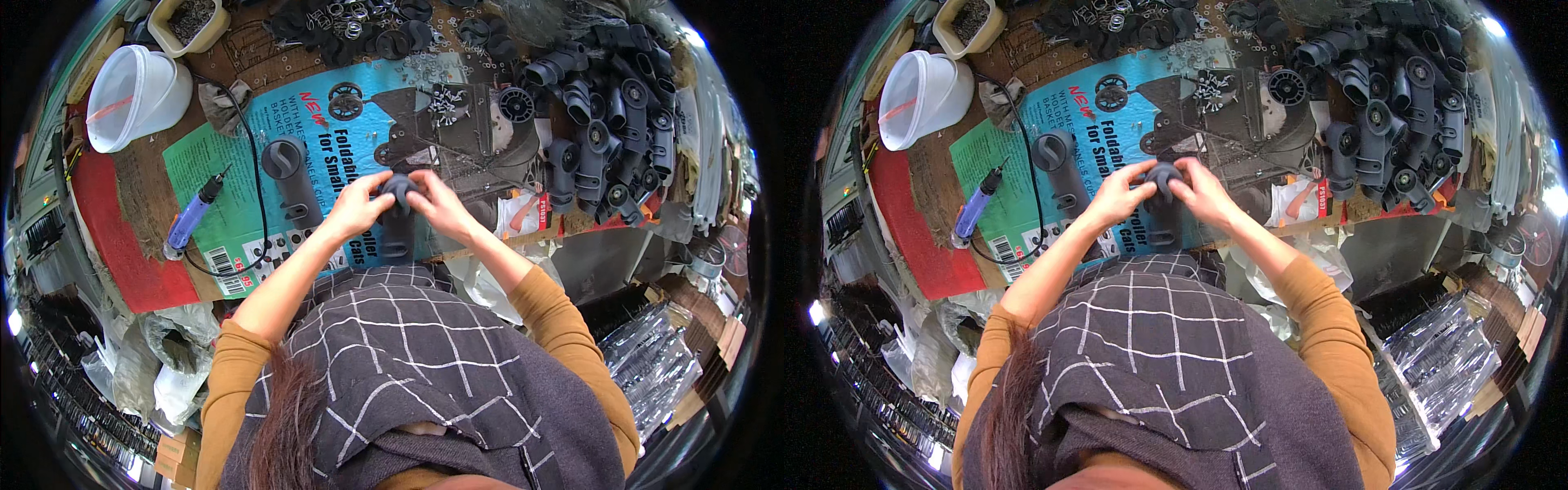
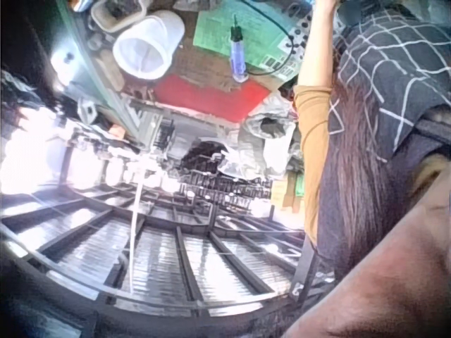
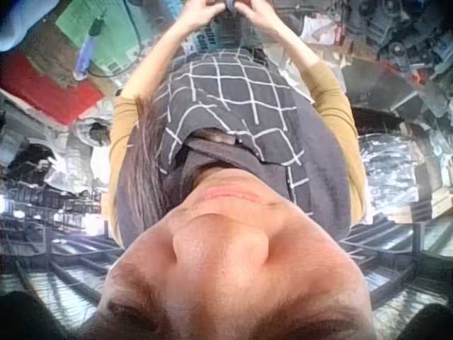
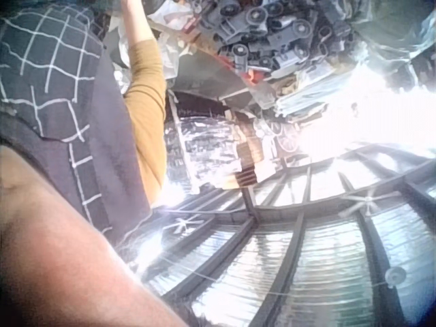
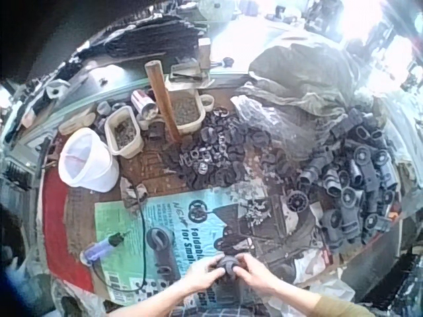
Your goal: The person assembles small wheels by inserting bearings and attaching caps to wheel housings. They use a handheld electric screwdriver to secure components and repeatedly pick up, align, and fasten parts on a cluttered workbench.
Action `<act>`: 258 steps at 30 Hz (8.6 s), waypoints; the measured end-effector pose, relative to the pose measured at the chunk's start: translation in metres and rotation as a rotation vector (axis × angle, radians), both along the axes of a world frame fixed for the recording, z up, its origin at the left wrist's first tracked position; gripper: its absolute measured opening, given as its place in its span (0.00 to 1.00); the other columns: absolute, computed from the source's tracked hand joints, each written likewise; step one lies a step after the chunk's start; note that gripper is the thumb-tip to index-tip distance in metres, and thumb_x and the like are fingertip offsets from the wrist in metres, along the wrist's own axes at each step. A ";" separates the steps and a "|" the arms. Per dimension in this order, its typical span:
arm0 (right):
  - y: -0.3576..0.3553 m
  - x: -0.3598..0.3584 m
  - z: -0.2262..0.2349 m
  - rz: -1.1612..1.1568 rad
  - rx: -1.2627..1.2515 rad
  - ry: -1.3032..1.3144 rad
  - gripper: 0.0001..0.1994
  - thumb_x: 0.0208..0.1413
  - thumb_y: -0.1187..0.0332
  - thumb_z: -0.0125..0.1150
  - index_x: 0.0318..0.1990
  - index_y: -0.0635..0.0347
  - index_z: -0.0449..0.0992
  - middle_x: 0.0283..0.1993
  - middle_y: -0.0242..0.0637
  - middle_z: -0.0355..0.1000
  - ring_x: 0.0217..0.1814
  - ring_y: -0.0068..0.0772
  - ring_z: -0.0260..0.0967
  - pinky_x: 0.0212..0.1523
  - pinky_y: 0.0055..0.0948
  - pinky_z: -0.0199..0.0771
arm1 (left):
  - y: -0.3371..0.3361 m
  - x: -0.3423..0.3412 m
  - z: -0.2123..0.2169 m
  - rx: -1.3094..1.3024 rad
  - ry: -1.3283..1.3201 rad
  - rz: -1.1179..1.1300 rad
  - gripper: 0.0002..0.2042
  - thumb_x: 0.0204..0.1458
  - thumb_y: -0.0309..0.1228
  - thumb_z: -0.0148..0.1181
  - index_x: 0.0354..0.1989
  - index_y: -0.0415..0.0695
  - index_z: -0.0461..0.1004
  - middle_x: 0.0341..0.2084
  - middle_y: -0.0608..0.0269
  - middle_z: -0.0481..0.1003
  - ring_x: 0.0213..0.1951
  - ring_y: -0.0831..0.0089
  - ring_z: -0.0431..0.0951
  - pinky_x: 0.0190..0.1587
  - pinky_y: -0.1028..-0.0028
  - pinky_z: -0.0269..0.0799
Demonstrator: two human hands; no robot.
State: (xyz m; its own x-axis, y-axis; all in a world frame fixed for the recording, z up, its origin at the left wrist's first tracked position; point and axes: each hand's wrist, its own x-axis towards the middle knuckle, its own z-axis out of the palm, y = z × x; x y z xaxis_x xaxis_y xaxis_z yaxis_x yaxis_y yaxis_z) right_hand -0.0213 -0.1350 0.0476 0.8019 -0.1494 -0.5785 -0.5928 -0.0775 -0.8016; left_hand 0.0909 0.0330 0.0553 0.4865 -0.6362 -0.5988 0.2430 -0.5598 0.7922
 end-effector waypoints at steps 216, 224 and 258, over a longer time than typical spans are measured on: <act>0.032 0.001 -0.011 -0.018 0.073 0.093 0.25 0.57 0.65 0.60 0.60 0.63 0.65 0.51 0.46 0.70 0.50 0.32 0.70 0.49 0.30 0.72 | 0.022 0.029 0.004 0.032 -0.054 -0.351 0.23 0.48 0.31 0.62 0.53 0.36 0.69 0.44 0.49 0.72 0.46 0.61 0.74 0.50 0.66 0.71; 0.036 0.008 -0.006 -0.080 -0.072 0.142 0.21 0.49 0.60 0.65 0.48 0.63 0.74 0.42 0.46 0.75 0.45 0.39 0.75 0.46 0.35 0.74 | 0.010 0.037 -0.007 0.094 -0.195 -0.492 0.24 0.34 0.34 0.71 0.40 0.34 0.71 0.37 0.49 0.71 0.41 0.58 0.73 0.45 0.66 0.70; 0.079 -0.003 0.137 -0.123 0.109 -0.160 0.31 0.46 0.52 0.64 0.52 0.64 0.63 0.41 0.52 0.74 0.44 0.46 0.74 0.45 0.40 0.71 | 0.013 -0.009 0.098 -0.509 0.126 0.788 0.25 0.63 0.50 0.37 0.38 0.40 0.74 0.32 0.62 0.76 0.33 0.73 0.75 0.41 0.73 0.70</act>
